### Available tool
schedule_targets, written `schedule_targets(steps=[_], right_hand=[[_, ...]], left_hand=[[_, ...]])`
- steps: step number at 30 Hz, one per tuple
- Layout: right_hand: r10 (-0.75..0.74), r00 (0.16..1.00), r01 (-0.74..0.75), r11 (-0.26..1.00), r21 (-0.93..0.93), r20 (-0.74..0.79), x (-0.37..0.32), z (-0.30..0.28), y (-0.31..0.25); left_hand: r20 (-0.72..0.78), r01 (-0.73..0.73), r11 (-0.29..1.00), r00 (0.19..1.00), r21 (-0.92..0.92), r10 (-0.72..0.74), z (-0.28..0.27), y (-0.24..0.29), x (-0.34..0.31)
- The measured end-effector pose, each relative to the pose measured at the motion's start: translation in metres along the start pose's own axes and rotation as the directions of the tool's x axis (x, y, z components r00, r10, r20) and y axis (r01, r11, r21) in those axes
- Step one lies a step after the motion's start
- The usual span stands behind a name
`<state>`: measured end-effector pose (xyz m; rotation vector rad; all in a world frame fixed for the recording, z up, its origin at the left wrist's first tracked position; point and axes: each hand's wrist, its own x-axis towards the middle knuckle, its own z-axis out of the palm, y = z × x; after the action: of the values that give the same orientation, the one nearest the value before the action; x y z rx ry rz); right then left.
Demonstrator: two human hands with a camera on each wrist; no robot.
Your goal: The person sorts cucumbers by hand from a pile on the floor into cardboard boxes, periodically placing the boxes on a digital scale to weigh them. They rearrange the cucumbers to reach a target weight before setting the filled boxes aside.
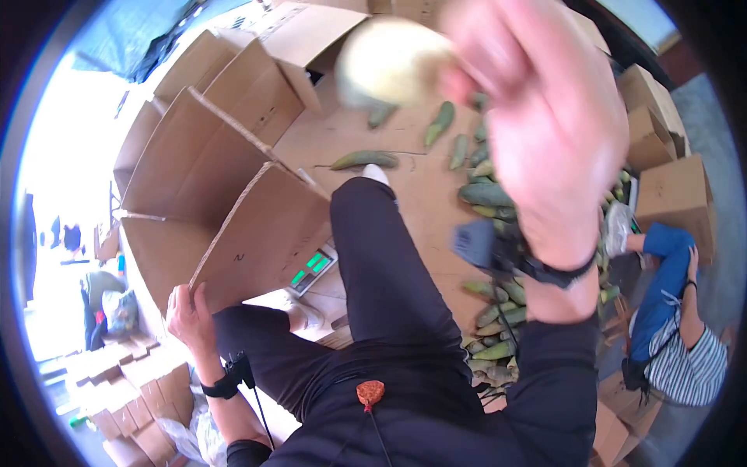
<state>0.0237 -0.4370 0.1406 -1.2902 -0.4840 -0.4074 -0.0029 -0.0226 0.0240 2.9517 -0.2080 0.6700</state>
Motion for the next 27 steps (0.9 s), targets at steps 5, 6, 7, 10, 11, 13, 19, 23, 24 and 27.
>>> schedule_targets(steps=[5, 6, 7, 10, 11, 13, 19, 23, 24, 27], right_hand=[[-0.305, 0.942, 0.330, 0.788, -0.519, 0.137, 0.029, 0.090, 0.036], [-0.345, 0.919, 0.385, 0.680, -0.623, 0.191, 0.052, 0.106, 0.054], [-0.367, 0.896, 0.427, 0.557, -0.713, 0.250, 0.110, 0.163, 0.103], [-0.253, 0.921, 0.382, 0.426, -0.820, 0.297, 0.084, 0.187, 0.119], [-0.239, 0.925, 0.376, 0.477, -0.794, 0.295, 0.076, 0.204, 0.147], [-0.034, 0.975, 0.176, 0.715, -0.677, 0.217, 0.049, 0.222, 0.200], [0.646, 0.602, 0.052, 0.553, -0.831, 0.468, 0.005, 0.200, 0.187], [0.604, 0.637, 0.141, 0.521, -0.842, 0.480, -0.003, 0.200, 0.183], [0.541, 0.723, 0.105, 0.528, -0.843, 0.430, -0.005, 0.199, 0.179], [0.346, 0.862, 0.002, 0.727, -0.686, 0.369, -0.014, 0.182, 0.169]], left_hand=[[0.018, 0.006, 1.000, 1.000, 0.014, -0.006, 0.000, -0.006, -0.006], [0.009, 0.002, 1.000, 1.000, -0.004, -0.002, 0.000, -0.006, -0.006], [-0.011, -0.016, 1.000, 1.000, 0.007, 0.016, 0.000, -0.005, -0.007], [-0.011, -0.050, 0.999, 0.999, 0.009, 0.050, 0.002, -0.016, -0.012], [0.026, -0.036, 0.999, 0.999, 0.000, 0.036, 0.000, -0.022, -0.015], [0.067, -0.031, 0.999, 0.997, -0.008, 0.032, -0.003, -0.029, -0.016], [0.147, -0.022, 0.999, 0.989, 0.042, 0.015, -0.005, -0.023, -0.019], [0.081, -0.028, 0.999, 0.996, 0.026, 0.026, -0.003, -0.020, -0.025], [0.070, -0.024, 0.999, 0.997, 0.025, 0.022, -0.003, -0.018, -0.026], [0.043, -0.071, 0.994, 0.997, 0.083, 0.068, -0.002, -0.018, -0.022]])
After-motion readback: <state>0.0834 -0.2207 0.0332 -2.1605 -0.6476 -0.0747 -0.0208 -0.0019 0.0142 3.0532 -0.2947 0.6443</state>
